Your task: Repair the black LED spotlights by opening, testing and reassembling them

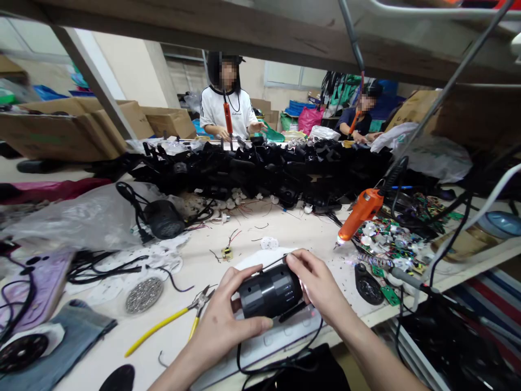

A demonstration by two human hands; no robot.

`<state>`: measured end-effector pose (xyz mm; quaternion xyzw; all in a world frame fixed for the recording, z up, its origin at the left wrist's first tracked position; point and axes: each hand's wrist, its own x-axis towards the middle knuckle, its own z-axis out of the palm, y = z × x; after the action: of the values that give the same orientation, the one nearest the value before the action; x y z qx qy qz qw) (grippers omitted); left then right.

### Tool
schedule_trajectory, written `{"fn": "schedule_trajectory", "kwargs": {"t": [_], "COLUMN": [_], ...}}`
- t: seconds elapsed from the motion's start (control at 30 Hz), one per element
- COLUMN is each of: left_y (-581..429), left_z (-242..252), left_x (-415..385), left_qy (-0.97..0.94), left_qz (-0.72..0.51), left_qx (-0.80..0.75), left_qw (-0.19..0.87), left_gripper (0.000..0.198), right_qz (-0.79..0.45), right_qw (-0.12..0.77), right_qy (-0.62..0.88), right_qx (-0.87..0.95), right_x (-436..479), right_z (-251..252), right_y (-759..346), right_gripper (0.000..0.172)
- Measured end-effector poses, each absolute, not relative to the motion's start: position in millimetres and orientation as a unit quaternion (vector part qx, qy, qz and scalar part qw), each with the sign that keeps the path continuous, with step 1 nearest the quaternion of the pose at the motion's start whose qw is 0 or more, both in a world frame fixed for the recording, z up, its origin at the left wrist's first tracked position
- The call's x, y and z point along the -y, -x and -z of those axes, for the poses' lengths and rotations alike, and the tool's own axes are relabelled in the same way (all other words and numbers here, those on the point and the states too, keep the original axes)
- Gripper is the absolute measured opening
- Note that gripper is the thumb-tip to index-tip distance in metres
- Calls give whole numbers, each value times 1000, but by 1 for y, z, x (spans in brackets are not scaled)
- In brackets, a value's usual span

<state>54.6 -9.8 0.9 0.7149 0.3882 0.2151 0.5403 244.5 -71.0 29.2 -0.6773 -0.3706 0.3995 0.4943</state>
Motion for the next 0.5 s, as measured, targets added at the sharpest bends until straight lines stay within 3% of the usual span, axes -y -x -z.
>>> {"fn": "schedule_trajectory", "kwargs": {"t": [0.2,0.5], "left_y": [-56,-57], "left_z": [-5,-5], "left_x": [8,7], "left_qy": [-710,-636], "left_qz": [-223,-235], "left_qx": [-397,-391], "left_qw": [537,622], "left_gripper": [65,68], "right_qz": [-400,-376], "right_qw": [461,474], "right_qy": [682,675], "right_qx": [403,421], "right_x": [71,69], "right_z": [-32,-28], "right_y": [-247,-254], "right_gripper": [35,26]}}
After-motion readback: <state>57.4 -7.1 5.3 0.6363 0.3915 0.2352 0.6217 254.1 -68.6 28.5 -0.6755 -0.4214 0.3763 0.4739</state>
